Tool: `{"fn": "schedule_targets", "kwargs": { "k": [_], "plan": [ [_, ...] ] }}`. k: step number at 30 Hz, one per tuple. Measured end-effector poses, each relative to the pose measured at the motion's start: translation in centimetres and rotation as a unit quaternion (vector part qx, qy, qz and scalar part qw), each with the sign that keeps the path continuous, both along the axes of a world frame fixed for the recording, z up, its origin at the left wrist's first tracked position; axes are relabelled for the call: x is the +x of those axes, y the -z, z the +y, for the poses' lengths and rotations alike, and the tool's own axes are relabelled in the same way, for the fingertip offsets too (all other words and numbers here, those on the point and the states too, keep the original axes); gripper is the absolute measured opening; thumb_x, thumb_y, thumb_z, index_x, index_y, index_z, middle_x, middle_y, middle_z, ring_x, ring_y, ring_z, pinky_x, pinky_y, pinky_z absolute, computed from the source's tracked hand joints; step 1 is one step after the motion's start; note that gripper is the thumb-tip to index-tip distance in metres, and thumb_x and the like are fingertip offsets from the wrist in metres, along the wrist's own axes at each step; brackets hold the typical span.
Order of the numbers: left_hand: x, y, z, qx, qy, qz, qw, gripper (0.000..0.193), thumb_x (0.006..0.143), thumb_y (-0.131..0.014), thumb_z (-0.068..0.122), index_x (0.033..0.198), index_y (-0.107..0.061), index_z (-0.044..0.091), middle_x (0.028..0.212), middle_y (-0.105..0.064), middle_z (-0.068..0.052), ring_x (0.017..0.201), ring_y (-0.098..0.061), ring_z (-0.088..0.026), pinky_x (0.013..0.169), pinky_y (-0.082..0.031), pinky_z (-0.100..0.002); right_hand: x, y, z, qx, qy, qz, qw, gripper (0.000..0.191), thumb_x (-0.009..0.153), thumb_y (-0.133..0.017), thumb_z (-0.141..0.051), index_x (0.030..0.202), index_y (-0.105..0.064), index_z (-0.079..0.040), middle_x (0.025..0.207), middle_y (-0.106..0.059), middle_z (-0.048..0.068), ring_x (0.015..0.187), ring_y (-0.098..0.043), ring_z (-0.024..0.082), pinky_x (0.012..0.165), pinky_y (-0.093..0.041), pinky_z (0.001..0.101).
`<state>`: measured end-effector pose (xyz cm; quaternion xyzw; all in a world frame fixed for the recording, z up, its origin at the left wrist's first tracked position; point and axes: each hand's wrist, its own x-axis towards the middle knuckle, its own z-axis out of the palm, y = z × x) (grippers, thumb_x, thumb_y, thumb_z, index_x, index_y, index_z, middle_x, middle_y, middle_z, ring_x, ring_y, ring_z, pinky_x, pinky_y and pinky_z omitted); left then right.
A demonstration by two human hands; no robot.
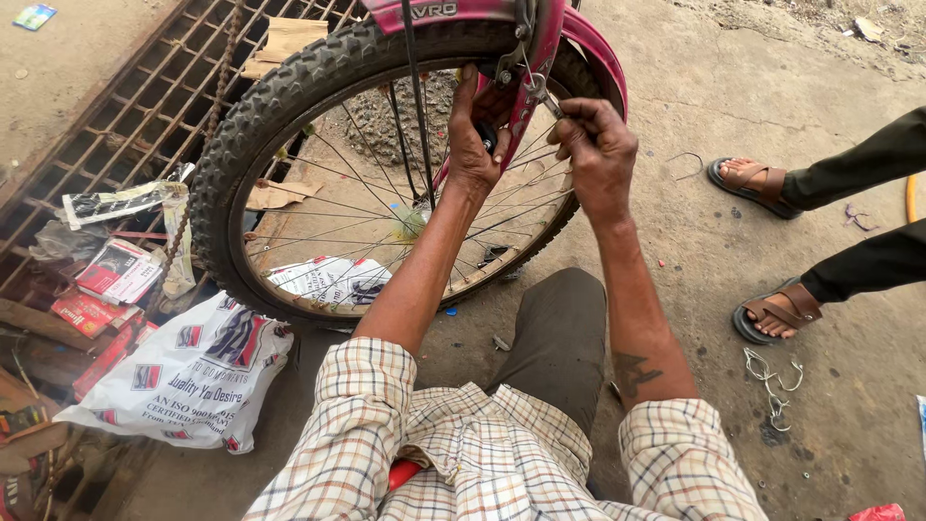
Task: The person walks through a cluttered workshop, picks up a wrench, and sits on the floor to repair a pink bicycle. They use the wrench to adjust the front wheel axle and handle small components near the hub.
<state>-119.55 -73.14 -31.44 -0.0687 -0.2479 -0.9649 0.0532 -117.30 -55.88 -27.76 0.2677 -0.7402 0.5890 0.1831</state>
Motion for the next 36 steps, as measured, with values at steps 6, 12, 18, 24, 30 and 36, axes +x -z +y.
{"fn": "schedule_targets", "kwargs": {
  "k": [6, 12, 18, 24, 30, 36],
  "plan": [
    [0.2, -0.2, 0.0, -0.065, -0.014, 0.011, 0.998, 0.068, 0.095, -0.061, 0.067, 0.107, -0.073, 0.001, 0.092, -0.078, -0.016, 0.06, -0.066, -0.009, 0.032, -0.029, -0.02, -4.2, -3.6, 0.5, 0.272, 0.044, 0.164, 0.947, 0.008, 0.108, -0.073, -0.011, 0.101, -0.076, -0.009, 0.089, -0.076, 0.002, 0.075, -0.071, 0.01, 0.059, -0.054, 0.0265],
    [0.9, -1.5, 0.0, -0.089, -0.007, 0.035, 0.995, 0.072, 0.09, -0.061, 0.071, 0.107, -0.074, 0.002, 0.088, -0.079, -0.015, 0.058, -0.066, -0.008, 0.032, -0.032, -0.018, -4.4, -7.5, 0.6, 0.392, 0.114, 0.344, 0.846, 0.014, 0.101, -0.083, -0.02, 0.094, -0.077, -0.01, 0.088, -0.07, -0.001, 0.082, -0.06, 0.018, 0.072, -0.048, 0.0351],
    [0.7, -1.5, 0.3, -0.092, -0.029, 0.046, 0.994, 0.071, 0.091, -0.063, 0.07, 0.11, -0.074, 0.002, 0.089, -0.079, -0.015, 0.067, -0.072, -0.012, 0.033, -0.035, -0.018, -4.8, -8.7, 0.6, 0.437, 0.131, 0.436, 0.776, 0.015, 0.102, -0.081, -0.025, 0.1, -0.076, -0.011, 0.087, -0.066, 0.0, 0.09, -0.06, 0.017, 0.08, -0.046, 0.0365],
    [0.4, -1.1, 0.6, -0.087, -0.046, 0.043, 0.994, 0.07, 0.089, -0.065, 0.07, 0.112, -0.073, 0.004, 0.093, -0.079, -0.015, 0.082, -0.079, -0.018, 0.036, -0.042, -0.02, -5.2, -7.7, 1.5, 0.444, 0.105, 0.376, 0.806, 0.01, 0.105, -0.078, -0.022, 0.102, -0.076, -0.013, 0.088, -0.068, 0.0, 0.087, -0.06, 0.017, 0.078, -0.046, 0.0384],
    [0.1, -0.4, 0.6, -0.124, -0.082, 0.041, 0.988, 0.072, 0.088, -0.066, 0.072, 0.11, -0.073, 0.004, 0.089, -0.08, -0.014, 0.077, -0.078, -0.021, 0.05, -0.054, -0.023, -5.7, -7.7, 1.5, 0.495, 0.088, 0.404, 0.764, 0.02, 0.111, -0.075, -0.028, 0.102, -0.072, -0.011, 0.089, -0.067, 0.0, 0.08, -0.06, 0.014, 0.075, -0.045, 0.0378],
    [-0.2, -0.2, 0.9, -0.102, -0.091, 0.031, 0.99, 0.067, 0.088, -0.067, 0.067, 0.111, -0.072, 0.004, 0.089, -0.08, -0.015, 0.079, -0.081, -0.025, 0.073, -0.068, -0.031, -5.6, -6.4, 1.5, 0.454, 0.124, 0.392, 0.791, 0.007, 0.104, -0.069, -0.017, 0.102, -0.07, -0.01, 0.084, -0.064, 0.001, 0.086, -0.061, 0.018, 0.076, -0.043, 0.0393]
  ]
}}
